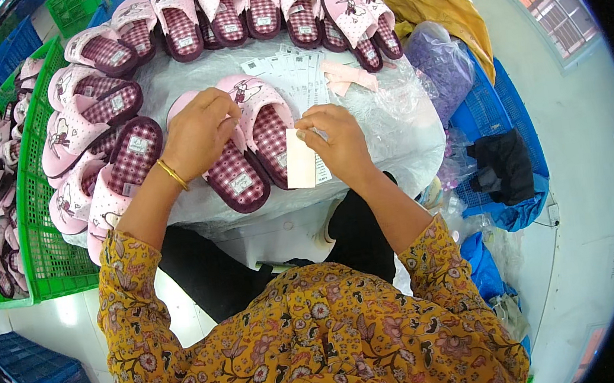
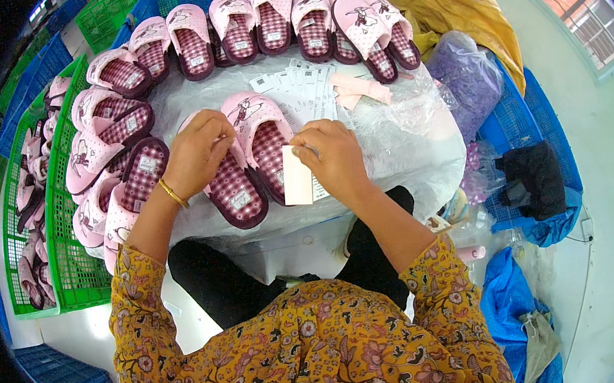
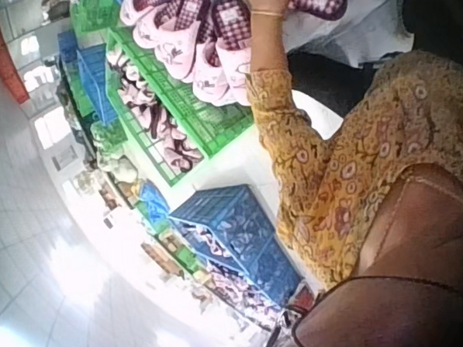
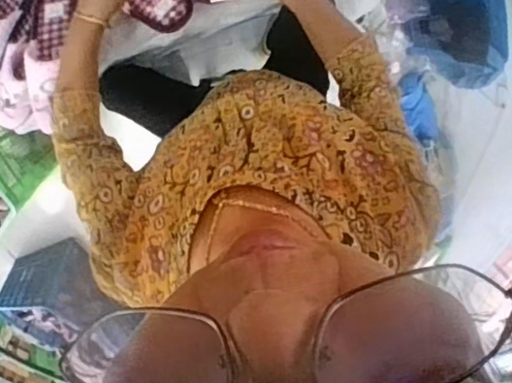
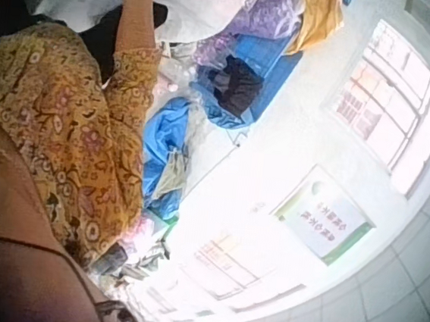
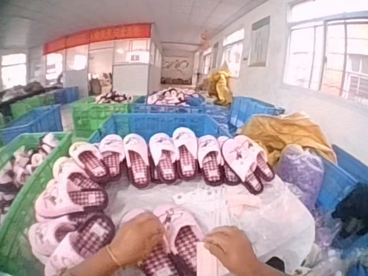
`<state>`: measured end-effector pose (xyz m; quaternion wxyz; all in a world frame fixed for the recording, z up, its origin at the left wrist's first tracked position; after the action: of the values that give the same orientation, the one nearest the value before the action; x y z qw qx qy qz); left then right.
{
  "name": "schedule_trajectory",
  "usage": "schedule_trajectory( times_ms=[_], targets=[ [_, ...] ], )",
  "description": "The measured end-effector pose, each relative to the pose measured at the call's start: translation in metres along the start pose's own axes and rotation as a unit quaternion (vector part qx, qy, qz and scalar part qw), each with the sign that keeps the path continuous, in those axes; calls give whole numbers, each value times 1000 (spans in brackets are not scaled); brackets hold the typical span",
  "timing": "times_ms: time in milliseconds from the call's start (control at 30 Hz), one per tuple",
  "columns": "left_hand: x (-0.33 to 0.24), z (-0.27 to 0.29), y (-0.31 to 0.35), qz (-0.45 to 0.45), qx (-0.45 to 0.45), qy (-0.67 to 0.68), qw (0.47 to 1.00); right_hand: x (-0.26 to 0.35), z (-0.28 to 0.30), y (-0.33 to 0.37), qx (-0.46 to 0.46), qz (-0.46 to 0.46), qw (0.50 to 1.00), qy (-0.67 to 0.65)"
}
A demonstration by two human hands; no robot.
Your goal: The person sits on the floor and repeatedly picks up pairs of pink slippers, attaches small paper tags to them, and places them back in a row. The person handles the slippers and tags by hand throughout the process.
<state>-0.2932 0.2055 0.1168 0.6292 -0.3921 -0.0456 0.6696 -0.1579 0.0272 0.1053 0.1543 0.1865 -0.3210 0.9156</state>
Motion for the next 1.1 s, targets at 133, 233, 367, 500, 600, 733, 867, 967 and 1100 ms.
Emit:
schedule_trajectory(
  times_ms=[133, 233, 367, 500, 600, 733, 867, 967, 1100],
  targets=[
    [-10, -10, 0, 72, 45, 63, 994, 23, 5, -7, -63, 69, 995, 31],
    [2, -23, 3, 169, 62, 207, 962, 22, -4, -13, -67, 47, 996, -29],
    [20, -38, 12, 244, 62, 325, 911, 20, -19, -19, -86, 30, 994, -65],
    [17, -44, 15, 254, 39, 384, 887, 28, -32, -26, -75, 38, 994, -73],
    [22, -48, 19, 237, 31, 405, 883, 31, -35, -30, -61, 43, 995, -69],
    [21, -48, 18, 235, 32, 413, 879, 34, -38, -34, -24, 72, 995, -60],
    [22, -50, 18, 235, 59, 410, 879, 34, -40, -33, -20, 83, 995, -46],
    [22, -49, 19, 218, 57, 383, 896, 35, -41, -33, -13, 90, 995, -47],
    [15, -44, 17, 203, 49, 337, 918, 34, -42, -33, 6, 111, 993, -42]
  ],
)
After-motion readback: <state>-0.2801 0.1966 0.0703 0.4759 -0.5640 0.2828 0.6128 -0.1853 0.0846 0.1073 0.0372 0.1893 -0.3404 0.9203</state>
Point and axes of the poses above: each hand's wrist, its own y-axis away from the middle knuckle, its own z-axis out of the back of the hand, x = y × z, the point moved 6 cm from there along -y, towards the middle knuckle, and after that the axes turned 2 degrees about y, right-handed, at the moved point
